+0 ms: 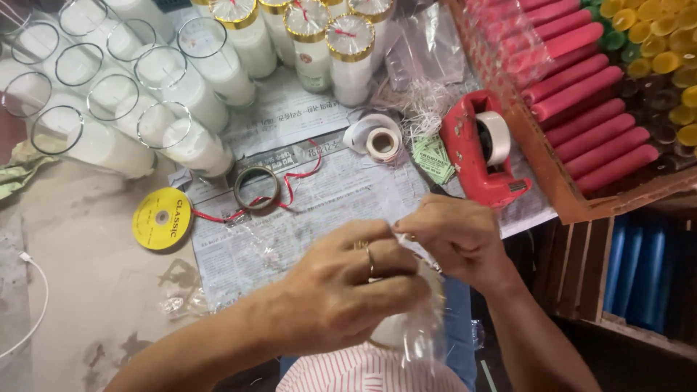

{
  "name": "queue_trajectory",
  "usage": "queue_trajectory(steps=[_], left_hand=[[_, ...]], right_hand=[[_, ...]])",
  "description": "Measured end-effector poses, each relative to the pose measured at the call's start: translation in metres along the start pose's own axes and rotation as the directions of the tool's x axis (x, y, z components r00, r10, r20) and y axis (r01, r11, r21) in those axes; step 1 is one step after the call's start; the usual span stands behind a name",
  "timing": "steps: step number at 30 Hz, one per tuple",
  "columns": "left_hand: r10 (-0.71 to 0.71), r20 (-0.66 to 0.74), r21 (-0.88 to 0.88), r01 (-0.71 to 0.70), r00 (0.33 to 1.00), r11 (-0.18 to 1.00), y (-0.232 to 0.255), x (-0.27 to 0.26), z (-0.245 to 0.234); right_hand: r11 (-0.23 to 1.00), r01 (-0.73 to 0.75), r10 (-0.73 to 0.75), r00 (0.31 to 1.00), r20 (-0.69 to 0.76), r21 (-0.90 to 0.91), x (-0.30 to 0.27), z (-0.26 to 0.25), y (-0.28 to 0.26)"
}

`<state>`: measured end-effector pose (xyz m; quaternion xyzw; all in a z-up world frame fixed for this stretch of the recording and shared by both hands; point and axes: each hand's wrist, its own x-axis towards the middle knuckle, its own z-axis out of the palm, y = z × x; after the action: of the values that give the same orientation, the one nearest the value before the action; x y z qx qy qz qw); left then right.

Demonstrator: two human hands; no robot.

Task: Wrapping a glass candle in plastic film and tying it with a decorative red ribbon.

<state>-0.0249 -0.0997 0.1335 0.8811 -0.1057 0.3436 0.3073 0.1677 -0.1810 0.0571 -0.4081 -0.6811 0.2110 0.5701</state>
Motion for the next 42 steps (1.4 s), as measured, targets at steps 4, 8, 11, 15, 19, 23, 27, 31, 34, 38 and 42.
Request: queue_trajectory(steps=[4,8,11,15,19,23,27,31,34,38,42], left_hand=[[0.06,-0.115,0.239,-0.031,0.992,0.971,-0.046,-0.046,0.024],[0.079,-0.165,0.386,-0.009,0.983,0.923,-0.097,-0.075,0.034],[0.049,-0.24,0.457,0.068,0.97,0.887,-0.125,-0.087,0.042],[0.028,-0.312,0.45,0.122,0.95,0.885,-0.138,-0.088,0.047],[0.003,-0.348,0.41,0.149,0.937,0.9,-0.144,-0.087,0.05],[-0.038,-0.387,0.363,0.19,0.921,0.912,-0.148,-0.092,0.054],[-0.088,-0.465,0.321,0.26,0.881,0.911,-0.145,-0.094,0.054],[-0.132,-0.538,0.294,0.333,0.832,0.896,-0.144,-0.094,0.059],[-0.17,-0.534,0.292,0.37,0.828,0.882,-0.146,-0.093,0.068],[-0.159,-0.492,0.346,0.359,0.856,0.867,-0.144,-0.083,0.064],[-0.097,-0.418,0.383,0.272,0.903,0.883,-0.15,-0.072,0.077]], right_hand=[[0.901,0.109,-0.111,0.994,0.019,-0.421,-0.017,0.019,0.056],[0.876,0.055,-0.066,0.998,-0.005,-0.48,-0.002,0.028,0.086],[0.911,-0.086,0.091,0.996,-0.006,-0.402,0.002,0.025,0.095],[0.938,-0.344,0.344,0.939,0.006,0.035,-0.001,0.021,0.107],[0.545,-0.341,0.388,0.912,0.13,0.766,0.007,0.032,0.128],[0.46,-0.319,0.545,0.838,0.02,0.828,0.001,0.055,0.184],[0.512,-0.386,0.674,0.734,-0.081,0.768,-0.009,0.058,0.2],[0.649,-0.474,0.688,0.699,-0.193,0.595,-0.019,0.042,0.153],[0.618,-0.473,0.719,0.662,-0.21,0.628,-0.044,0.041,0.128],[0.428,-0.396,0.801,0.582,-0.139,0.812,-0.075,0.059,0.102],[-0.194,-0.062,0.86,0.469,0.2,0.979,-0.113,0.093,0.099]])
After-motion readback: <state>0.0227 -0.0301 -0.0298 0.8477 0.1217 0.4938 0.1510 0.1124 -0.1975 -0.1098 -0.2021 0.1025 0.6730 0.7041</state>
